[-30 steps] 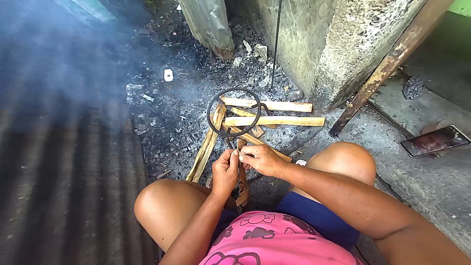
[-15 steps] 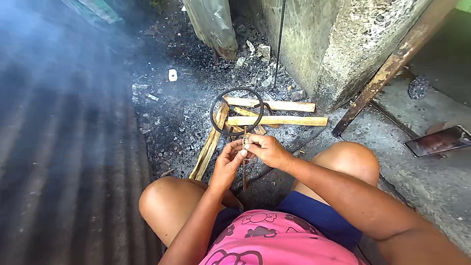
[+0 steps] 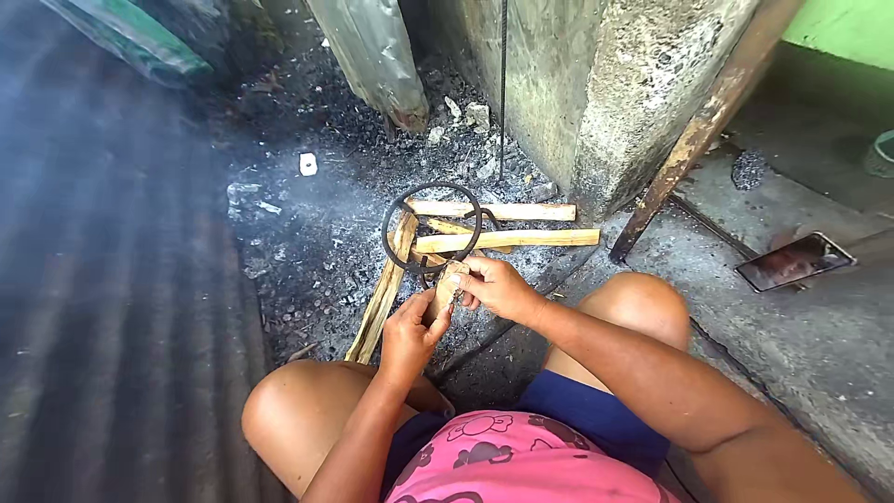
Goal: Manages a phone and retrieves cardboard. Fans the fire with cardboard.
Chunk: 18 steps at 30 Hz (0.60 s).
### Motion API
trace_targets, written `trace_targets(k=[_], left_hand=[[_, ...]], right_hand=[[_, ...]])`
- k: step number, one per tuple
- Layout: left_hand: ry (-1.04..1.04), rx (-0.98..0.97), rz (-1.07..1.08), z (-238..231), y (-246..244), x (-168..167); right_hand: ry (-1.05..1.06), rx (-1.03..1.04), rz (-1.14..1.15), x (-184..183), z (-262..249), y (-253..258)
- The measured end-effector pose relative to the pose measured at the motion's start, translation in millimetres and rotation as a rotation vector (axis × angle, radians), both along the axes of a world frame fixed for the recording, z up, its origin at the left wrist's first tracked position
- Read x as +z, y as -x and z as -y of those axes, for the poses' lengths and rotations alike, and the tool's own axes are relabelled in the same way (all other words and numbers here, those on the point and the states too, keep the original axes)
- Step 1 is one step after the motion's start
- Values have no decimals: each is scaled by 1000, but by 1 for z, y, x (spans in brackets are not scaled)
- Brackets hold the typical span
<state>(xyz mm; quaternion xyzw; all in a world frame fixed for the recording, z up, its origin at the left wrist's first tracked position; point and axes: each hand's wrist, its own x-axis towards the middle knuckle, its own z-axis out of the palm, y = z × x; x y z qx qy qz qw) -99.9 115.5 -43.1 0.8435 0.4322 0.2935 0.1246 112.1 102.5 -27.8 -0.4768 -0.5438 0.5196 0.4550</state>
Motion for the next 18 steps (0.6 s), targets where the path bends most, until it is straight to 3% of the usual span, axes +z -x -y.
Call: trace_targets(k=[3, 7, 9, 12, 15, 18], left_hand=[[-79, -14, -36, -3, 0, 3], [42, -42, -10, -6, 6, 7], [29, -40, -48, -7, 7, 8], [-29, -55, -167, -7, 7, 9], [-86, -129, -290, -8, 12, 11], [-99, -221, -393, -6, 18, 12]], right_hand=[[51, 32, -77, 2, -1, -3], [71, 40, -166, -1, -2, -5], [51, 13, -98, 0, -2, -4], [-238, -39, 261, 5, -2, -11], [-599, 86, 670, 0, -3, -12], [-640, 269, 930, -12, 3, -1]])
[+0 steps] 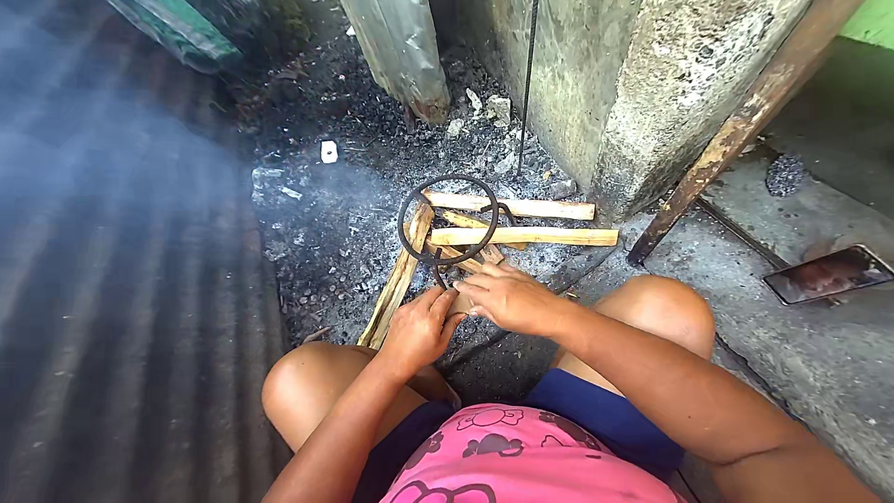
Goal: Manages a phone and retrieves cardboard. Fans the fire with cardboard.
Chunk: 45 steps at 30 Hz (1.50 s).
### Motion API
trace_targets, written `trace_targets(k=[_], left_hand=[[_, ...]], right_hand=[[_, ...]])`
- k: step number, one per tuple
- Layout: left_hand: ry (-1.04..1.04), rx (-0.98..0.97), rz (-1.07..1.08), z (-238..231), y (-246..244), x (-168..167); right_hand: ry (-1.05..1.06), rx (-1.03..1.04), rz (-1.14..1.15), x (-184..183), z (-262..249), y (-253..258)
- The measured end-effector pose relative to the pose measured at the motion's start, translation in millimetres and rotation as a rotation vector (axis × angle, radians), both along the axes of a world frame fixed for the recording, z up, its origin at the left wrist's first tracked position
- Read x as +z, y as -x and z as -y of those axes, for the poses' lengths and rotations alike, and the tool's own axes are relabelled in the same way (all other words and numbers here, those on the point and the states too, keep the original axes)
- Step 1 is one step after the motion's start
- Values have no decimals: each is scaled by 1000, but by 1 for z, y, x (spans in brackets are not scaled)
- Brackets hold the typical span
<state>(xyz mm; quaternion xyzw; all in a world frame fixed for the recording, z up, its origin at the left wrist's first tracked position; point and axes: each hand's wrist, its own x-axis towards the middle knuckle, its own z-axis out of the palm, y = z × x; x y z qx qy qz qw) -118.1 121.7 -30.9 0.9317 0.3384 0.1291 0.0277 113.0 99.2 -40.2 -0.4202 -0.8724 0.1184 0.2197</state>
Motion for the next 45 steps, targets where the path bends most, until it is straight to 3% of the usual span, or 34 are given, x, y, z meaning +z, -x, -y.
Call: trace_targets(k=[11, 23, 29, 33, 36, 41, 45], left_hand=[[-18, -125, -120, 7, 17, -10], [3, -188, -144, 3, 17, -6], [158, -189, 17, 7, 16, 7], [539, -171, 107, -3, 23, 9], [744, -82, 47, -7, 22, 14], [815, 20, -59, -2, 11, 16], [727, 64, -133, 3, 3, 13]], right_hand=[[158, 68, 236, -3, 20, 25], [143, 114, 224, -6, 19, 18], [13, 147, 2, -7, 18, 11], [17, 185, -22, -8, 15, 7], [-49, 215, -19, -13, 14, 7], [11, 192, 37, -6, 16, 6], [188, 157, 67, 0, 16, 6]])
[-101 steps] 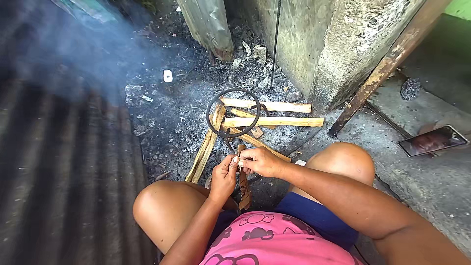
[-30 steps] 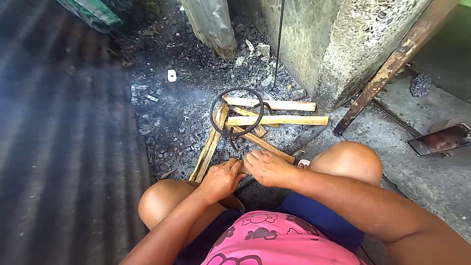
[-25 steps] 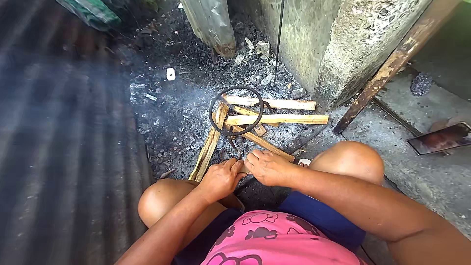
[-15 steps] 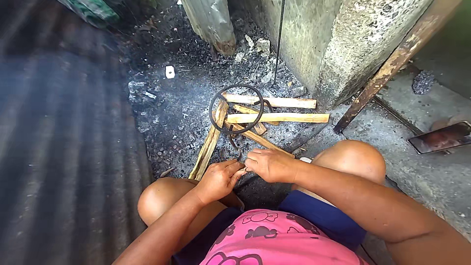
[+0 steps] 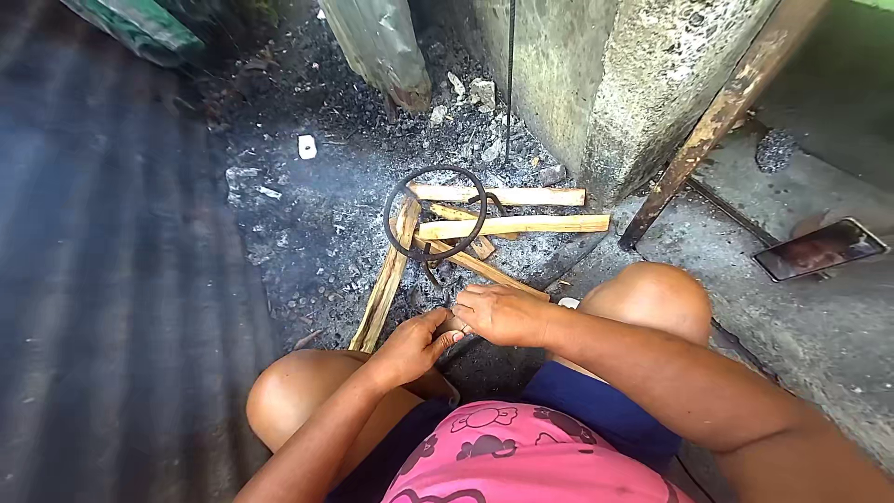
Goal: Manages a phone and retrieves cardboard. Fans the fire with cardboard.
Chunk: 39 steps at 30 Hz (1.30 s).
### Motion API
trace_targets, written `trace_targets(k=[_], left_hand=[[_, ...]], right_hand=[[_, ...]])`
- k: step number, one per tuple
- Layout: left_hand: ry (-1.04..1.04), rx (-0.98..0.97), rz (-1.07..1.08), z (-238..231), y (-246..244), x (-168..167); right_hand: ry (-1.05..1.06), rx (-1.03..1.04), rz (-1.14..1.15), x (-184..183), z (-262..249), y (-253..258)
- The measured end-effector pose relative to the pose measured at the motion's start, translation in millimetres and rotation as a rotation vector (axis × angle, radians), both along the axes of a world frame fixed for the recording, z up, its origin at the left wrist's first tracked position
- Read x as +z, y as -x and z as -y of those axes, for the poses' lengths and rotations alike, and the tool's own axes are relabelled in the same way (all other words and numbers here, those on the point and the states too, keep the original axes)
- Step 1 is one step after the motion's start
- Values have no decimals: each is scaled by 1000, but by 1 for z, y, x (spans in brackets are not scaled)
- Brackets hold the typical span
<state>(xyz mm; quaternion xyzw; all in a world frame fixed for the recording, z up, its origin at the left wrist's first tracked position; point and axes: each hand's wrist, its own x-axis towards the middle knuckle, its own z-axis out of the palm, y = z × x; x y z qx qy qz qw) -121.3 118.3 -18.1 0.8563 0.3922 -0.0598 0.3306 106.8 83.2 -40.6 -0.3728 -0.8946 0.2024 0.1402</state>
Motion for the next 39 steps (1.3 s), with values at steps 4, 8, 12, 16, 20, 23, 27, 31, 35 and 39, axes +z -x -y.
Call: trace_targets(k=[4, 8, 12, 16, 20, 23, 27, 31, 35, 39], left_hand=[[-142, -98, -104, 7, -4, 1], [-286, -163, -49, 13, 0, -5], [-386, -169, 1, 12, -1, -4], [-441, -186, 46, 11, 0, -6], [-439, -166, 89, 11, 1, -6], [-418, -151, 87, 10, 2, -4], [-442, -149, 156, 8, 0, -9], [-388, -132, 215, 4, -1, -7], [-420, -198, 216, -1, -2, -5], [-378, -207, 195, -11, -1, -5]], right_hand=[[109, 51, 88, 4, 3, 2], [95, 67, 77, 8, 5, 1], [62, 38, 69, 13, 5, -1], [38, 41, 63, 14, 4, -3], [11, 48, 31, 13, 4, -4], [-31, 37, -4, 8, 2, -4], [-67, 22, -49, 6, 0, -4], [-111, 12, -97, 4, -2, -7], [-128, 24, -114, 3, -4, -8], [-4, -14, -61, 8, -6, -10]])
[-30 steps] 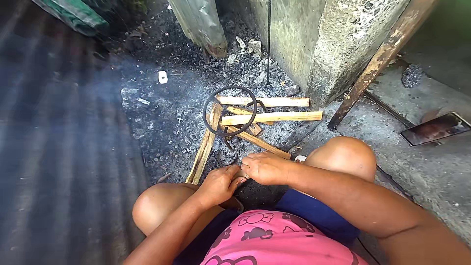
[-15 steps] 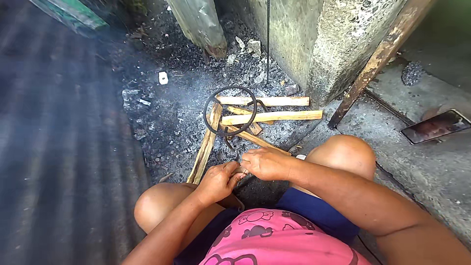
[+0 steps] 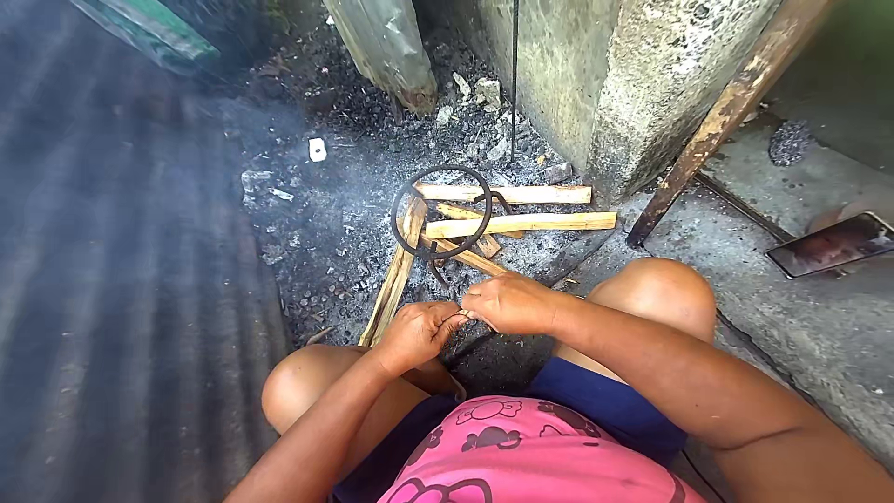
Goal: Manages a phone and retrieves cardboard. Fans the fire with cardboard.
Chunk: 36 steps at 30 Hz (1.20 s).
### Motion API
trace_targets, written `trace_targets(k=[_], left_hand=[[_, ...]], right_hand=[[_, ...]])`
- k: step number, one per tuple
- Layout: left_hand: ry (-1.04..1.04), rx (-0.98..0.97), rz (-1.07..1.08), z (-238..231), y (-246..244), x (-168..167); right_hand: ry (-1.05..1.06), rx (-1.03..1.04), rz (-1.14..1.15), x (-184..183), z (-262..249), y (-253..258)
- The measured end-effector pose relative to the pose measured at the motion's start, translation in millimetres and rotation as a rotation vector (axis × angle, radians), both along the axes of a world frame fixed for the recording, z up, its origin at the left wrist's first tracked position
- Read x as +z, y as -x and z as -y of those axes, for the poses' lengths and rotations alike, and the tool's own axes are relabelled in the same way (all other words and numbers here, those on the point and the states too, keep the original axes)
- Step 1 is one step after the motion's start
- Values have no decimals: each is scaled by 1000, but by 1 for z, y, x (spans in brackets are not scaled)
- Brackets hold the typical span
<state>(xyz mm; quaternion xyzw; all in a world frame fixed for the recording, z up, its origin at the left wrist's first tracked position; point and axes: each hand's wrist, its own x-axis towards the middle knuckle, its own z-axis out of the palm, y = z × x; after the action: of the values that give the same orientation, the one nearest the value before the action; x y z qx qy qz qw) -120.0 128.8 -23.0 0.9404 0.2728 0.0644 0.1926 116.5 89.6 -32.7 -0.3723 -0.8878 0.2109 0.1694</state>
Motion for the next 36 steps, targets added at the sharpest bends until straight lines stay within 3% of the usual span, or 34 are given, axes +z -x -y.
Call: trace_targets(k=[9, 18, 23, 27, 30, 33, 36], left_hand=[[-86, 28, -11, -4, 1, 4], [-181, -21, 14, -8, 4, 13], [-182, -5, 28, -7, 9, 8], [-205, -4, 91, -7, 3, 13], [-220, 9, 71, -9, 1, 16], [-114, 83, 52, -14, -6, 15], [250, 186, 122, -22, -14, 17]], right_hand=[[18, -56, 98, 2, -4, -6], [-168, -86, -33, -5, -4, -5], [11, -73, -80, -6, -2, -5], [-168, -101, -158, -6, -4, -7], [-177, -132, -151, -3, -5, -7], [-58, -178, -99, 14, -3, -15], [-104, -275, -73, 27, 1, -40]])
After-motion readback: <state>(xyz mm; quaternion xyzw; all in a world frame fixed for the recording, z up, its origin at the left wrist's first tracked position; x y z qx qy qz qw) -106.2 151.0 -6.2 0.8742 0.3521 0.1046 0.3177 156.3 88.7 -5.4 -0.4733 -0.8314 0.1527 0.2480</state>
